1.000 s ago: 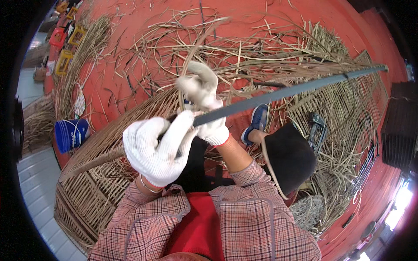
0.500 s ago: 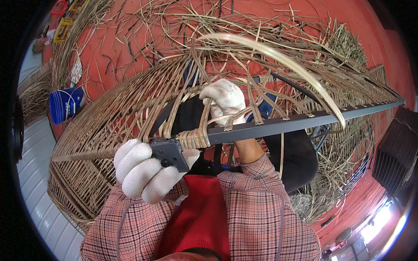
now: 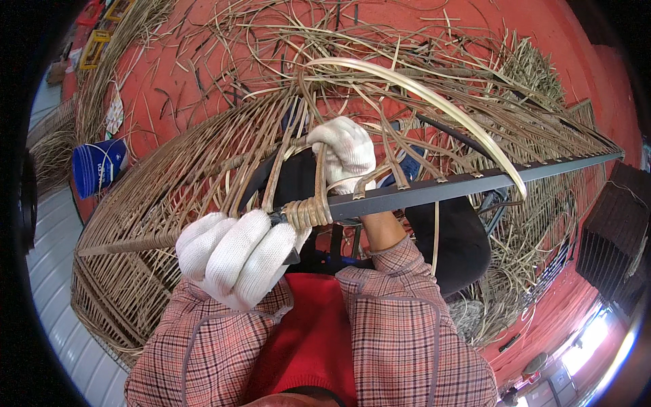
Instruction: The person weaves dried palm leaves around a metal chair frame, securing them with a staple gun. They repeatedly wrap the leaves around the frame and fasten them in place.
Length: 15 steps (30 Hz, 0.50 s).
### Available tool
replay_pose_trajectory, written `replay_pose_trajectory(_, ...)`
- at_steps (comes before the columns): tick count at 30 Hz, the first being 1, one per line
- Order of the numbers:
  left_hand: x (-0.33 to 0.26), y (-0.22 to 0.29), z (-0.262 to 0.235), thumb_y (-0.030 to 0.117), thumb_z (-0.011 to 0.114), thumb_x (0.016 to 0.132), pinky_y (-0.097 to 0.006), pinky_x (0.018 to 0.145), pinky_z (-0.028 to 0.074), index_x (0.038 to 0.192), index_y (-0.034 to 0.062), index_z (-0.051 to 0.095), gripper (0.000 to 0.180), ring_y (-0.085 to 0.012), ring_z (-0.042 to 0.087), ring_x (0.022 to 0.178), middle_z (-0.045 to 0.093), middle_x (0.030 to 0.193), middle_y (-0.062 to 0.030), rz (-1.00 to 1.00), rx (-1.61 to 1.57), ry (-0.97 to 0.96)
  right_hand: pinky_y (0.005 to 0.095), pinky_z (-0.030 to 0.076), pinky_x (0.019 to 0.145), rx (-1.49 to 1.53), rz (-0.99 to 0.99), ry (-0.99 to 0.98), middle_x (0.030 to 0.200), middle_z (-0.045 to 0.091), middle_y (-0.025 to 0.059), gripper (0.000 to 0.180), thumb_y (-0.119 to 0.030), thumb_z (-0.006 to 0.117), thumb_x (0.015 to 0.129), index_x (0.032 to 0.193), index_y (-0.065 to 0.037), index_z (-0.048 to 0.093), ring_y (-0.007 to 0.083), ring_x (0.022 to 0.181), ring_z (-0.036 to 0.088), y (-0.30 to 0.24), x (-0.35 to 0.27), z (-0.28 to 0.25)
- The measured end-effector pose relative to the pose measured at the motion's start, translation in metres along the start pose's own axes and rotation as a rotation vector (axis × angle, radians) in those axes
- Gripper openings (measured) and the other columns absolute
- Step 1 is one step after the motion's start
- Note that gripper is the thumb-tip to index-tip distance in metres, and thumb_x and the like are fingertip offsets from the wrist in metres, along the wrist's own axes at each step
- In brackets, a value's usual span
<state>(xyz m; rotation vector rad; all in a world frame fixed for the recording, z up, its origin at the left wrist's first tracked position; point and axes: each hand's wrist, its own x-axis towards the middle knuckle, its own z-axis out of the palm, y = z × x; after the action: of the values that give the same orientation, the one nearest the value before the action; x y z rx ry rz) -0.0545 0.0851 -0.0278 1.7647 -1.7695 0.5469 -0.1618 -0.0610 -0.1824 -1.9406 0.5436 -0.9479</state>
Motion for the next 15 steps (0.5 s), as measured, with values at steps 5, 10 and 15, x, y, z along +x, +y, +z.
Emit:
replay_pose_trajectory(5, 0.004, -0.005, 0.008, 0.023, 0.071, 0.081, -0.024, 0.062, 0.043, 0.107, 0.0219, 0.079, 0.026, -0.0077, 0.051, 0.076, 0.061, 0.098, 0.0074, 0.044, 0.067, 0.044, 0.0388, 0.054, 0.072, 0.07, -0.096, 0.179, 0.082, 0.069, 0.0088, 0.009, -0.009, 0.071, 0.083, 0.091, -0.006, 0.068, 0.03, 0.078, 0.068, -0.006, 0.028, 0.01)
replay_pose_trajectory(10, 0.003, -0.008, 0.013, 0.027, 0.073, 0.083, -0.025, 0.059, 0.043, 0.108, 0.0203, 0.079, 0.026, -0.0082, 0.051, 0.075, 0.061, 0.098, 0.0066, 0.079, 0.074, 0.076, 0.0362, 0.054, 0.084, 0.249, -0.061, 0.287, 0.114, 0.067, 0.0149, 0.048, -0.042, 0.056, 0.105, 0.13, -0.002, 0.055, 0.0214, 0.093, 0.066, -0.013, 0.047, 0.02)
replay_pose_trajectory(15, 0.005, -0.009, 0.013, 0.025, 0.073, 0.083, -0.025, 0.057, 0.043, 0.109, 0.0175, 0.079, 0.027, -0.0084, 0.052, 0.069, 0.063, 0.096, 0.0044, 0.081, 0.051, 0.065, 0.0434, 0.054, 0.095, 0.253, -0.003, 0.36, 0.166, 0.015, 0.0236, 0.113, -0.06, 0.069, 0.091, 0.165, -0.014, -0.002, 0.0346, 0.129, 0.052, -0.01, 0.035, 0.017)
